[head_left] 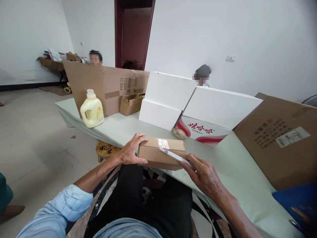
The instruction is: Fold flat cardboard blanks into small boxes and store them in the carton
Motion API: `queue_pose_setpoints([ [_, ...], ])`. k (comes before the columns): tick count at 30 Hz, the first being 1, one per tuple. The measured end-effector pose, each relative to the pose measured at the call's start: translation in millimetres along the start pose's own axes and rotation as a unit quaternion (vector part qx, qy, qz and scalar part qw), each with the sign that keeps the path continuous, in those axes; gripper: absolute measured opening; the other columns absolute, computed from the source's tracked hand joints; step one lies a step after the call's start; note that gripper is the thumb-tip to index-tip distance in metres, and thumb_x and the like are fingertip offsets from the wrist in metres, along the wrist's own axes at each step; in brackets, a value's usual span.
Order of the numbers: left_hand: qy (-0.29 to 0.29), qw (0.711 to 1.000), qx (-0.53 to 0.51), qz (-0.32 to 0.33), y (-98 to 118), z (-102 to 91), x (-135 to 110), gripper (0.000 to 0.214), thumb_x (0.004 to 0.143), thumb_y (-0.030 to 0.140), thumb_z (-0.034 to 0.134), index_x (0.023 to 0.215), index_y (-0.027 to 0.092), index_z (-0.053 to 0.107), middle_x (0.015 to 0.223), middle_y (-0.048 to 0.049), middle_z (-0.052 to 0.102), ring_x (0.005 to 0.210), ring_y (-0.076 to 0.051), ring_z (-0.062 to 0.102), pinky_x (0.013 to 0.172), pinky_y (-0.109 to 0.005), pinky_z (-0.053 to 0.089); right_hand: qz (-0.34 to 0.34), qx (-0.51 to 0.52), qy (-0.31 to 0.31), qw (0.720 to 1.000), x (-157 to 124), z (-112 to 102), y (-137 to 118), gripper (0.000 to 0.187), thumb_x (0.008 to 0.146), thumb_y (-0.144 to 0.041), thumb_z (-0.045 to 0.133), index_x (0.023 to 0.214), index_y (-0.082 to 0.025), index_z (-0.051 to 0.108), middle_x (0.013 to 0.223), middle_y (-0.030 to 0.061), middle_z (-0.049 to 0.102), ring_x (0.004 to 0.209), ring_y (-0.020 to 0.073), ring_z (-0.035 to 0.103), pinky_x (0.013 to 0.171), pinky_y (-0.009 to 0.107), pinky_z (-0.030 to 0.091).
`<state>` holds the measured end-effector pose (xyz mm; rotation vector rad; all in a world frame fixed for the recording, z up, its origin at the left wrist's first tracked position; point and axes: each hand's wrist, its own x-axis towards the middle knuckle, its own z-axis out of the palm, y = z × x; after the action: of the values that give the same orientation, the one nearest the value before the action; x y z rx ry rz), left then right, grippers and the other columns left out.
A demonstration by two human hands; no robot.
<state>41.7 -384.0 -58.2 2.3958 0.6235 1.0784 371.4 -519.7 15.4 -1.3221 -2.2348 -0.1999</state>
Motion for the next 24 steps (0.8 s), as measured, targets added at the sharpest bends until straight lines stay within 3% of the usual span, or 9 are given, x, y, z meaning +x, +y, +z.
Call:
queue_pose_setpoints([
  [9,0.000,1.000,-0.003,-0.004,6,-2.5,-4,0.091,0.071,0.045,0.097,0.148,0.024,0.051,0.159,-0.0190,0.042,0.152,-0.040,0.045,0.126,-0.058,0.043,-0.059,-0.074,0.013,0.995,13,5,-6,0.029,0.118,-0.037,0.041,0.117,-0.023,0.067,0.098,0.0065,0.075,0.080,0.0210,0.072,0.064,0.030,0.044],
  [18,0.018,1.000,-0.005,0.015,-1,2.3,-6,0.096,0.068,0.046,0.099,0.148,0.024,0.051,0.157,-0.0185,0.043,0.150,-0.040,0.047,0.124,-0.059,0.045,-0.067,-0.085,-0.006,0.994,15,5,-10,0.033,0.119,-0.039,0.038,0.120,-0.023,0.067,0.096,0.0050,0.075,0.076,0.0193,0.070,0.062,0.030,0.041],
  [24,0.003,1.000,-0.002,0.013,4,-1.3,-6,0.093,0.070,0.044,0.098,0.148,0.024,0.050,0.158,-0.0192,0.042,0.151,-0.041,0.046,0.125,-0.060,0.044,-0.073,-0.108,-0.011,0.991,20,-2,-12,0.042,0.120,-0.041,0.036,0.106,-0.022,0.070,0.093,0.0061,0.076,0.075,0.0187,0.071,0.061,0.031,0.038],
])
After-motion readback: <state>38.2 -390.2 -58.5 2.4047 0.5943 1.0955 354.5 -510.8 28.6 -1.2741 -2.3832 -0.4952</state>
